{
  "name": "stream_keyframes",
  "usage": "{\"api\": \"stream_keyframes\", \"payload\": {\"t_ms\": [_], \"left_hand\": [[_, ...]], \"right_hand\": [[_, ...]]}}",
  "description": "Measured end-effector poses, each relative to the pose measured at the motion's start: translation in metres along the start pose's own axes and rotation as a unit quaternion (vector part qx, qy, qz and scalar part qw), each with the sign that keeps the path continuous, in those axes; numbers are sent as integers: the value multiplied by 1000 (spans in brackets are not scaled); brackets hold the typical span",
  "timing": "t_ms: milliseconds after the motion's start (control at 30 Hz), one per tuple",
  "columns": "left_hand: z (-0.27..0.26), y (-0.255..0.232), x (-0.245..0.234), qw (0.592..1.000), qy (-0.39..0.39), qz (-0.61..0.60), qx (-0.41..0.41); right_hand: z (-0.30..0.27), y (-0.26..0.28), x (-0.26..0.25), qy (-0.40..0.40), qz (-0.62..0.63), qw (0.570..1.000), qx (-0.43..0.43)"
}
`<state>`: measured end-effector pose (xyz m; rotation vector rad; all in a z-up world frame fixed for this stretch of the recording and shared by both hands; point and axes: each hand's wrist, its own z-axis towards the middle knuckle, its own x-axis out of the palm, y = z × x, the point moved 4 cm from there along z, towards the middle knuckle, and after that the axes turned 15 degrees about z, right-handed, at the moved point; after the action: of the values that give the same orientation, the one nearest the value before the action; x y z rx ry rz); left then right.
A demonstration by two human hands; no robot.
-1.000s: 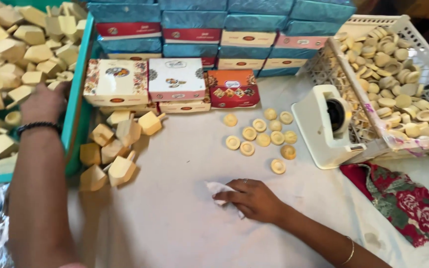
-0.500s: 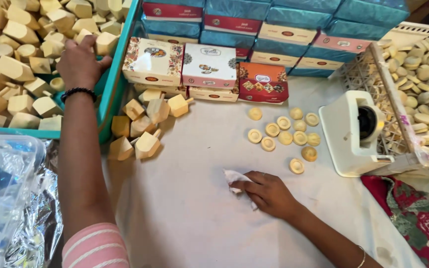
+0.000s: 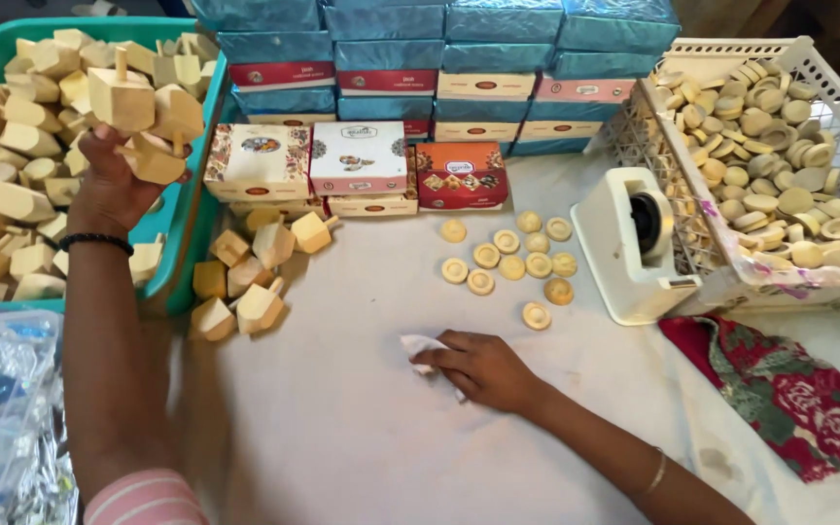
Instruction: The person places wooden house-shaped items and round wooden discs into a small white box. They then close the box and wipe its exterior with a cloth. The person proceeds to wipe several loose wooden house-shaped items individually with the cloth before placing them into a green plastic bin.
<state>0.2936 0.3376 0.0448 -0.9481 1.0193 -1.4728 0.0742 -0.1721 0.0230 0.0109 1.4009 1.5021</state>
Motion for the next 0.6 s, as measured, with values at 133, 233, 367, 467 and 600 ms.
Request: {"api": "stream_keyframes", "payload": {"t_ms": [133, 233, 367, 467, 600], "left_hand": [[-7, -10, 6, 999, 13, -29, 6], [-7, 2, -12, 998, -26, -55, 19], [-6, 19, -49, 991, -116, -45, 41], [-3, 22, -64, 982, -186, -46, -9], [-1, 18, -44, 953, -274, -81, -103]], "right_hand": [[-1, -1, 5, -3, 4, 1000, -1], [-4, -2, 4, -3, -11, 1000, -18], [-4, -5, 6, 6, -21, 1000, -18], [0, -1, 7, 3, -21, 1000, -18], [-4, -2, 3, -1, -29, 1000, -9]]}}
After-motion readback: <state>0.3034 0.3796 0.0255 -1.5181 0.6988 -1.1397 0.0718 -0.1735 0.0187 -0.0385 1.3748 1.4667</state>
